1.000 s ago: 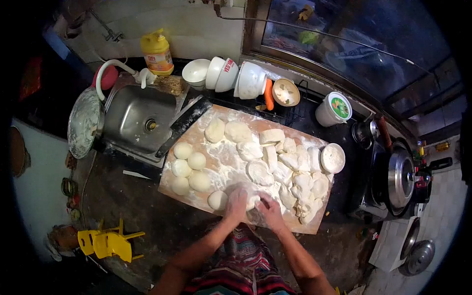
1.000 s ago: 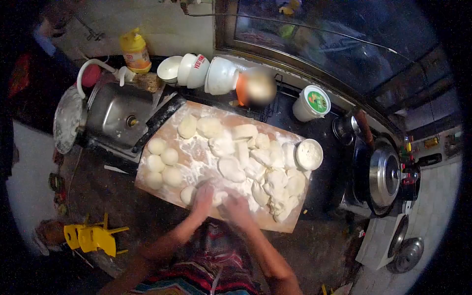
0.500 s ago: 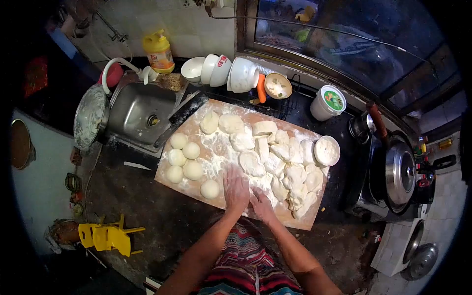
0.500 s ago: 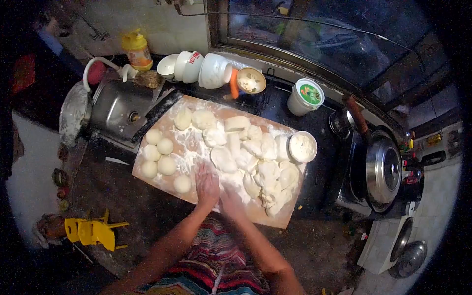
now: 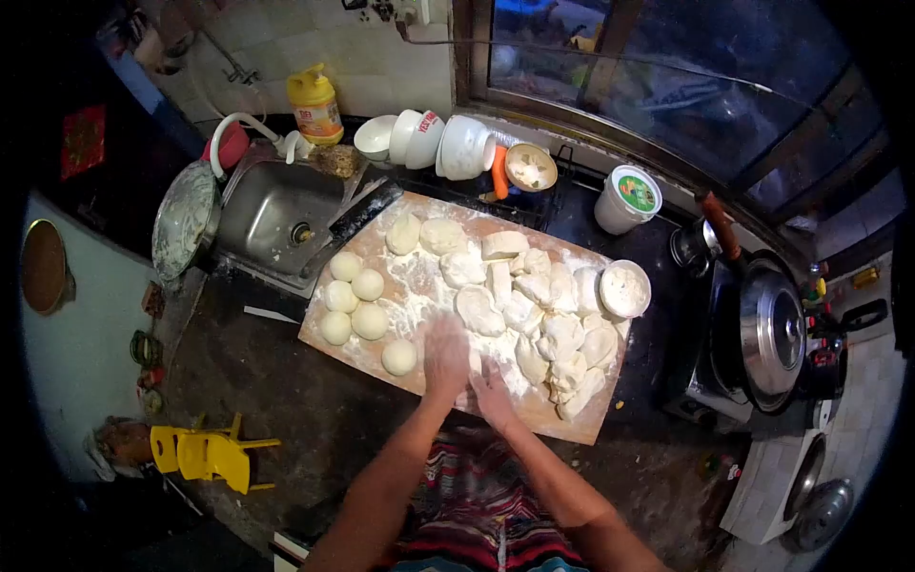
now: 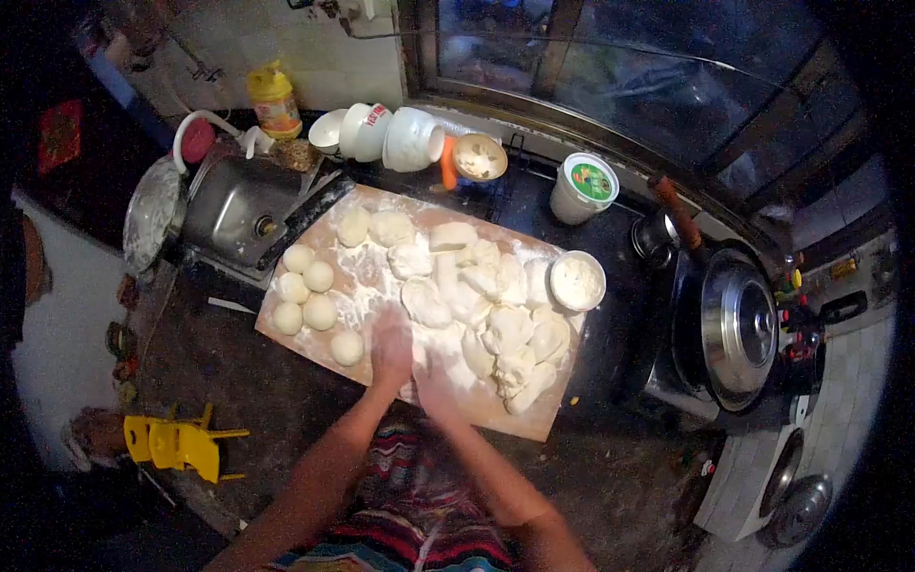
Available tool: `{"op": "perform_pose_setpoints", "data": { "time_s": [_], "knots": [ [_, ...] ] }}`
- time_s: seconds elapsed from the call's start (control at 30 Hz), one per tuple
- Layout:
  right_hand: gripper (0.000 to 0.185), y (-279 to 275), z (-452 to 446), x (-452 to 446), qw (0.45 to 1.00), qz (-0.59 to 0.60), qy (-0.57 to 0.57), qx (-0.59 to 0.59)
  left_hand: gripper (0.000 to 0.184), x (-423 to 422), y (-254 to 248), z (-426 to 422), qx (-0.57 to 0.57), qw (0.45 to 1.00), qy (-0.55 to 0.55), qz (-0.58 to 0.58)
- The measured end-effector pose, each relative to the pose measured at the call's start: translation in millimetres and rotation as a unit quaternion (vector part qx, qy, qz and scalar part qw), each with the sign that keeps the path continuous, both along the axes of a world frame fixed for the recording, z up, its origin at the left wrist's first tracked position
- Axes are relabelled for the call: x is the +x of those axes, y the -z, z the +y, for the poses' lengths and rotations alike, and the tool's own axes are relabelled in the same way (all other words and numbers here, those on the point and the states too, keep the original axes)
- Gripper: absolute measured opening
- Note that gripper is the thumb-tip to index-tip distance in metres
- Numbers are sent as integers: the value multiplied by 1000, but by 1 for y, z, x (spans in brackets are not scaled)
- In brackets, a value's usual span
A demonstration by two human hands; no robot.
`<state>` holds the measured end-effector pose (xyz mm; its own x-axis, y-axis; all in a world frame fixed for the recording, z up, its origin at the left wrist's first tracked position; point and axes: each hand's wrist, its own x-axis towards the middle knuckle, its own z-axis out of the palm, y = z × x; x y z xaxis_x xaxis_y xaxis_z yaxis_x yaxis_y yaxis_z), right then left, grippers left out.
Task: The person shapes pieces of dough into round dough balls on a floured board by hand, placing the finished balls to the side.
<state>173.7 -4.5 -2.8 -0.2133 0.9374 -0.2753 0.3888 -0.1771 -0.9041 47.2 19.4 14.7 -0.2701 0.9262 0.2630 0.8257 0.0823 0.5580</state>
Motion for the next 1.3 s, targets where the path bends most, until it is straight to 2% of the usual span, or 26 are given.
{"op": "perform_pose_setpoints", "data": {
  "time_s": [0.03, 0.07, 0.1, 0.13, 0.2, 0.23, 0.27, 0.37, 0.43, 0.47, 0.57, 0.6, 0.67, 0.77, 0.8, 0.9, 0.93, 1.0, 1.03, 1.1, 1.13, 1.2, 1.23, 1.3],
  "knots": [
    [49, -16, 4, -5, 1000, 19, 8, 10, 40, 4, -9, -9, 1, 999, 29, -35],
    [48, -39, -2, 9, 999, 18, -21, -19, 41, 14, -20, -23, -59, 981, -25, -184],
    [48, -66, 0, 15, 997, 16, -51, -47, 41, 25, -36, -37, -118, 934, -80, -328],
    [48, -61, -5, 20, 993, -16, -103, 62, 41, 24, -33, -53, -100, 934, -39, -340],
    [47, -45, -25, 30, 938, -84, -199, 271, 41, 36, -27, -53, -82, 951, -115, -277],
    [48, -45, -24, 29, 952, -77, -167, 247, 41, 41, -27, -52, -72, 955, -152, -245],
    [49, -45, -20, 26, 963, -69, -135, 222, 40, 28, 18, -48, -42, 992, -89, -77],
    [52, -49, 3, 11, 991, -68, -68, 89, 40, 0, 20, 2, -13, 996, -66, 60],
    [54, -54, 5, 2, 997, -71, -32, -29, 41, -5, 19, 5, 1, 997, -56, 47],
    [53, -42, 4, -1, 998, -14, -4, -63, 41, -7, 17, 10, 15, 998, -52, 42],
    [53, -63, 0, 7, 998, -45, -31, -30, 33, 16, -17, -28, 37, 991, 48, -116],
    [53, -59, -4, 13, 993, -42, -90, 68, 33, 23, -25, -39, 18, 986, 11, -163],
    [54, -43, -17, 28, 944, -38, -205, 256, 32, 34, -32, -59, -25, 964, -65, -258],
    [56, -32, -24, 25, 965, -66, -183, 174, 32, 21, 36, -51, 7, 998, -56, 27],
    [57, -33, -14, 17, 967, -72, -107, 219, 39, 10, 25, -29, 61, 997, -52, -16],
    [60, -70, 17, 4, 990, -97, -86, -60, 35, -10, 18, 16, -2, 997, -63, 33],
    [61, -52, 16, 2, 994, -93, -57, -13, 35, -8, 17, 13, 10, 999, -46, 3],
    [57, -53, 12, 8, 995, -65, -71, -4, 35, 0, 12, 0, 37, 998, -12, -54],
    [55, -53, 12, 12, 996, -51, -77, 1, 35, 7, -4, -12, 0, 993, -14, -117],
    [52, -48, 0, 24, 963, -59, -156, 211, 35, 25, -40, -44, -80, 967, -17, -240],
    [51, -44, -8, 28, 929, -63, -193, 309, 34, 31, -35, -53, -66, 976, -46, -203],
    [51, -37, -17, 27, 924, -84, -196, 316, 34, 38, -19, -62, -35, 985, -105, -129],
    [50, -39, -15, 24, 920, -95, -200, 322, 33, 30, -7, -53, -5, 993, -91, -75],
    [51, -56, 2, 14, 971, -126, -152, 134, 32, 4, 12, -15, 57, 996, -58, 35]
  ]
}}
